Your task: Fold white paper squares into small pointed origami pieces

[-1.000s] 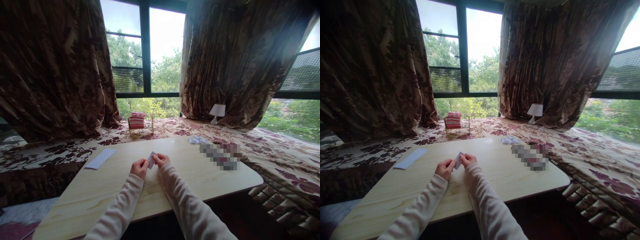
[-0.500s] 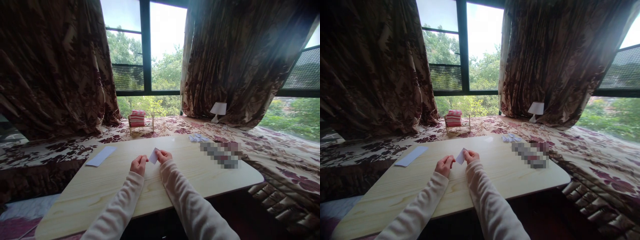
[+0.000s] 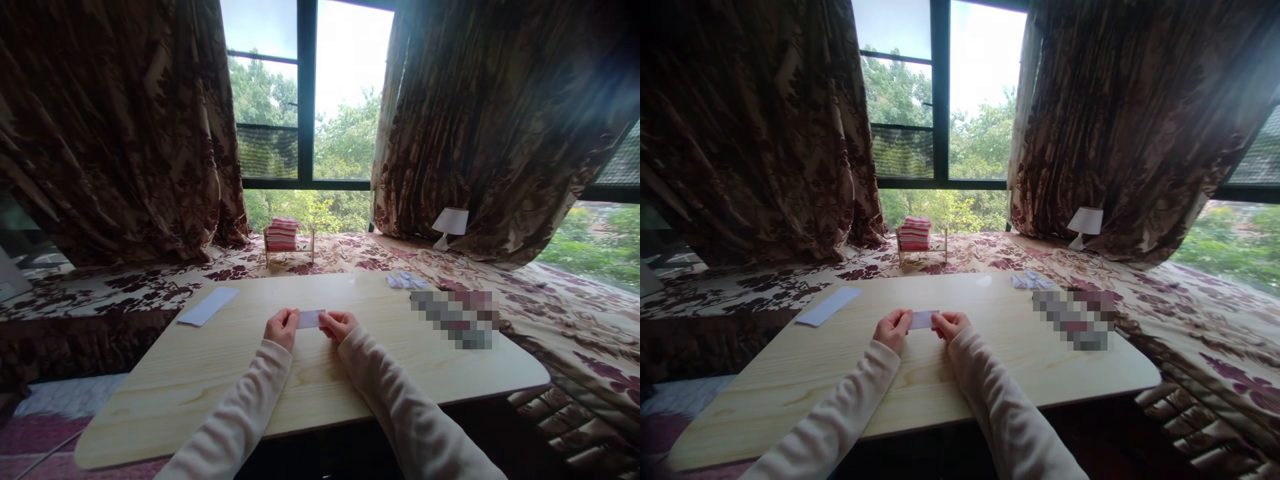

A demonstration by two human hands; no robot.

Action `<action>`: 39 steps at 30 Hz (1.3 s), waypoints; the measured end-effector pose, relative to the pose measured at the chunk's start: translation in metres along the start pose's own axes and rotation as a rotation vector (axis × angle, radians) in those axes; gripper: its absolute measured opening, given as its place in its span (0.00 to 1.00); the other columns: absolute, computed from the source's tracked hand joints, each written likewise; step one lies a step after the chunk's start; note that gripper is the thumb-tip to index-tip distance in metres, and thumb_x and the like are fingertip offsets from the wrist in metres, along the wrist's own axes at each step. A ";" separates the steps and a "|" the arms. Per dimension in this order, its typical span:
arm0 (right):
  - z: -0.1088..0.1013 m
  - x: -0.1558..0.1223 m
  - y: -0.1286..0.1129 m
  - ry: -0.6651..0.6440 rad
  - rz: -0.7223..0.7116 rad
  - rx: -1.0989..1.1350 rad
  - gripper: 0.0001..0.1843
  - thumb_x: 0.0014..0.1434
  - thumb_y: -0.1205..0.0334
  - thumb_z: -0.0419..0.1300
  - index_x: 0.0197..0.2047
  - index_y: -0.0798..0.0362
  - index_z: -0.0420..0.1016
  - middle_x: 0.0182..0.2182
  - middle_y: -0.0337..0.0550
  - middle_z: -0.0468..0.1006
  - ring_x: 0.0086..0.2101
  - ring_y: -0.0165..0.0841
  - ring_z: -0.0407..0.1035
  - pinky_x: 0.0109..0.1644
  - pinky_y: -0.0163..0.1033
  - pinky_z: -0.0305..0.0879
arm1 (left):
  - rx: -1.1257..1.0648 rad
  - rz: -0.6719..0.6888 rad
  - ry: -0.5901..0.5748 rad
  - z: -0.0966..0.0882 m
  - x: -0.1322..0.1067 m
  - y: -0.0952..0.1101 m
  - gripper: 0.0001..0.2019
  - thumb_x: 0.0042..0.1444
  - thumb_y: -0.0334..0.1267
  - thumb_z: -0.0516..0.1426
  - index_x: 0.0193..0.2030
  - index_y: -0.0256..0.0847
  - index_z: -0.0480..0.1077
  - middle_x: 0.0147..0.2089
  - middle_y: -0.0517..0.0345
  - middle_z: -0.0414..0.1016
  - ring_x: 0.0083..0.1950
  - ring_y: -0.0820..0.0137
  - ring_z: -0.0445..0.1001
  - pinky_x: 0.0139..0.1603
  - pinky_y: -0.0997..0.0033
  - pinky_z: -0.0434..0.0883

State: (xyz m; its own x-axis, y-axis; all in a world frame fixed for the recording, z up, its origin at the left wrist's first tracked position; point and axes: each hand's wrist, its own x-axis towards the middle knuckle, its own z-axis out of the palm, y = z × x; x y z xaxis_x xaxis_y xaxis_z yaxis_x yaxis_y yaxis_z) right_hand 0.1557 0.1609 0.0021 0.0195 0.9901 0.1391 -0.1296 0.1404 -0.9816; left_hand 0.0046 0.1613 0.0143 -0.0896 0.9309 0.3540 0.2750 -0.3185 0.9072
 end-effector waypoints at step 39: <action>0.004 -0.006 0.013 0.030 -0.246 -0.337 0.06 0.41 0.61 0.59 0.20 0.56 0.72 0.13 0.34 0.66 0.18 0.24 0.57 0.21 0.30 0.53 | 0.066 0.133 -0.203 0.012 -0.008 0.002 0.08 0.43 0.39 0.54 0.20 0.37 0.67 0.17 0.64 0.62 0.20 0.76 0.59 0.21 0.76 0.57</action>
State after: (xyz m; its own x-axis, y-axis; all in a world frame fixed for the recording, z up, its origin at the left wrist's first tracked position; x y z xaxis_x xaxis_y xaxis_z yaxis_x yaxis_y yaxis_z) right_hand 0.1498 0.1563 -0.0107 0.0388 0.9259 0.3758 0.2137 0.3597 -0.9083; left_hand 0.0178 0.1552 0.0105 0.1437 0.9003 0.4108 0.3336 -0.4349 0.8364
